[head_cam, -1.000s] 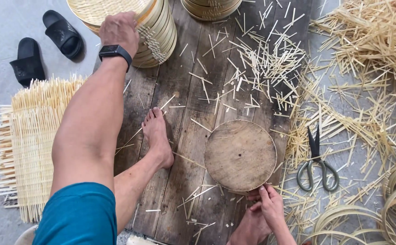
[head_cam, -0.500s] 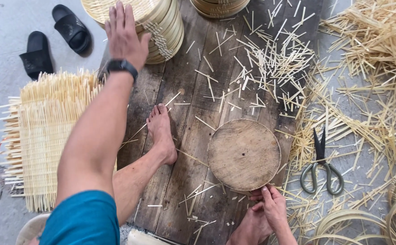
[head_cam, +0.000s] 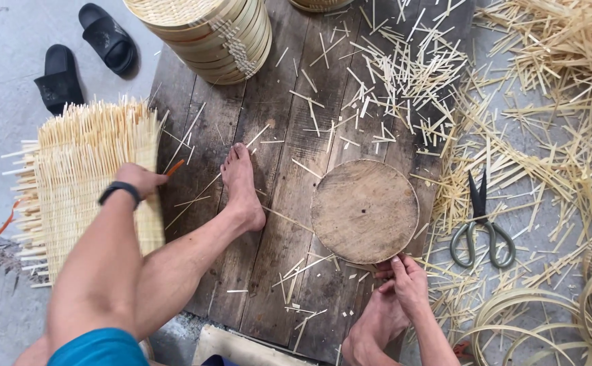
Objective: Weaving and assembling bamboo strips into steamer baskets.
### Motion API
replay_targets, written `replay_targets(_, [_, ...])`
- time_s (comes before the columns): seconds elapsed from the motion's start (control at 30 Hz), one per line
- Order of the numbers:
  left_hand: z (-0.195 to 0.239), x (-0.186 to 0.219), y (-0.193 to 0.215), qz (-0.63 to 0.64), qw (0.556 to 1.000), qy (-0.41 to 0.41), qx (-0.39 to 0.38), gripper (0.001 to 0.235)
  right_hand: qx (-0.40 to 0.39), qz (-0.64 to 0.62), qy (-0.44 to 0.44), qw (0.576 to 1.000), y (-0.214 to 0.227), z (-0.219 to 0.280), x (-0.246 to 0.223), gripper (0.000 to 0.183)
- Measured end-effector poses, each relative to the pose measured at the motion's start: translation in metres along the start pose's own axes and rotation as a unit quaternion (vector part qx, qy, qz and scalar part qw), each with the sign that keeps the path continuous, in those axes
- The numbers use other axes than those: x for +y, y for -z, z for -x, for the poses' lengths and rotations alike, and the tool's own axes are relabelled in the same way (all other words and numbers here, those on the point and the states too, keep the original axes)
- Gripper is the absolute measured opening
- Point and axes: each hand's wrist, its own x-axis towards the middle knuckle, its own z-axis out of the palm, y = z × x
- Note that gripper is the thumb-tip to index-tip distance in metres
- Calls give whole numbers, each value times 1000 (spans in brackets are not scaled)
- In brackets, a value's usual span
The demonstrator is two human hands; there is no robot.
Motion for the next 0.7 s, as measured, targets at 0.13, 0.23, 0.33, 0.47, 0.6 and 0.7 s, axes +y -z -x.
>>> replay_targets(0.13, [125, 75, -80, 195, 974, -80, -78, 78, 7, 6, 1, 1000, -5, 6, -11, 31])
replay_targets(0.23, [191, 105, -86, 290, 942, -118, -120, 71, 8, 3, -1, 1000, -7, -1, -11, 31])
replay_targets(0.33, [201, 101, -87, 369, 918, -81, -124, 69, 41, -14, -13, 999, 6, 4, -4, 37])
replay_targets(0.47, [214, 68, -92, 322, 832, -445, 83, 60, 37, -111, 61, 991, 10, 40, -69, 52])
replay_targets(0.6, [272, 27, -205, 27, 570, -807, 151, 77, -17, -325, 38, 945, -7, 100, -177, 73])
replay_targets(0.7, [267, -10, -295, -140, 542, -829, 12, 79, 37, -194, 4, 980, 41, 46, -109, 46])
